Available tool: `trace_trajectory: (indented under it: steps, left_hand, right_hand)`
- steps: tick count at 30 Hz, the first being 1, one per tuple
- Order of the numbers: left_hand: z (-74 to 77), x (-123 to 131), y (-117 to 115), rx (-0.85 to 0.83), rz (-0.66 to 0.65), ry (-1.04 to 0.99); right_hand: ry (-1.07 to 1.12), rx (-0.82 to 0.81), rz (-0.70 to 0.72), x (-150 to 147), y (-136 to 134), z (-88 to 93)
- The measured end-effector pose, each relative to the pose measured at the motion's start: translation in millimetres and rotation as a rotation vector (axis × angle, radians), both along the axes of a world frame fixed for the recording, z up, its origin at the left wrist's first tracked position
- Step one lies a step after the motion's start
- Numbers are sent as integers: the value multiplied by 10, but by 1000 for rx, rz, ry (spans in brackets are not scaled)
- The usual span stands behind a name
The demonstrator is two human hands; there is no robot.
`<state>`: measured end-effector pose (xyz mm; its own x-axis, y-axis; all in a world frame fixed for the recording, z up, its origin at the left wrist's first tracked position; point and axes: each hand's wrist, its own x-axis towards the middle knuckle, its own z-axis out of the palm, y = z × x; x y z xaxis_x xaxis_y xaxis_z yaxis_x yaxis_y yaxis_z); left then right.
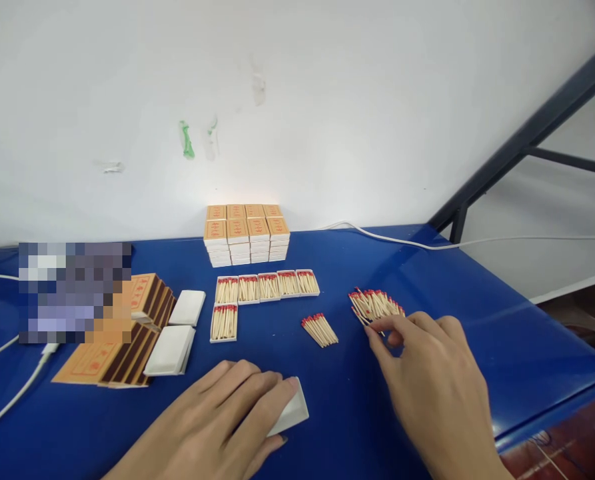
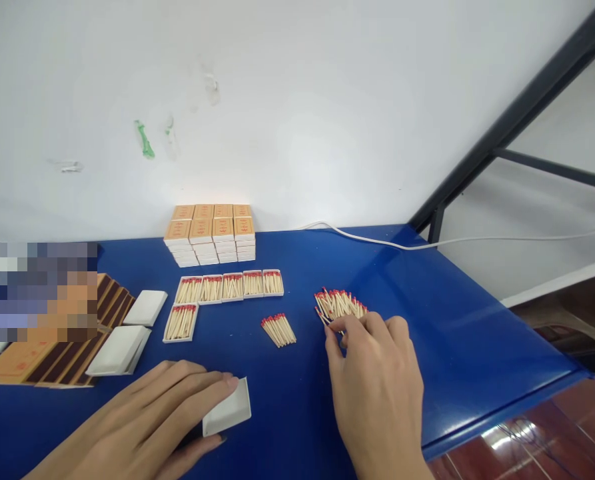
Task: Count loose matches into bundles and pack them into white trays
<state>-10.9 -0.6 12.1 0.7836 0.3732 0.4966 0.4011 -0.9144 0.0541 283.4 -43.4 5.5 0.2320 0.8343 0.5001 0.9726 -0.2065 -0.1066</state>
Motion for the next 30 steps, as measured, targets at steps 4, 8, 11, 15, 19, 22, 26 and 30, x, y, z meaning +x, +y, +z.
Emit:
trace_trajectory:
  steps: [4,8,11,15,19,22,26,30]
  left_hand:
    - [-27,-21,-18,-14,-6,54]
    - [-55,-38,-24,-13,-11,55]
    - [-61,-49,-17,-16,-5,85]
    - [-58,-52,-8,-28,-6,100]
    - [-58,-40,-9,-25,-7,82]
    - [-61,-36,-10,-25,-12,79]
    - [-58,-44,-11,-32,-6,82]
    - [-58,-50,-5,-23,-10,78]
  right_hand:
    - [-3,-7,-2,15,-10,-7]
    - [30,-6,29,25,-16,-23]
    - [55,-16,41,35,-29,-8]
    - [42,-19,16,76,-42,-3]
    - [25,-23,25,111,-45,-24]
    - [43,-27,46,94,-38,-16]
    - [59,-13,52,48,0,10]
    - [48,-29,55,29,41,11]
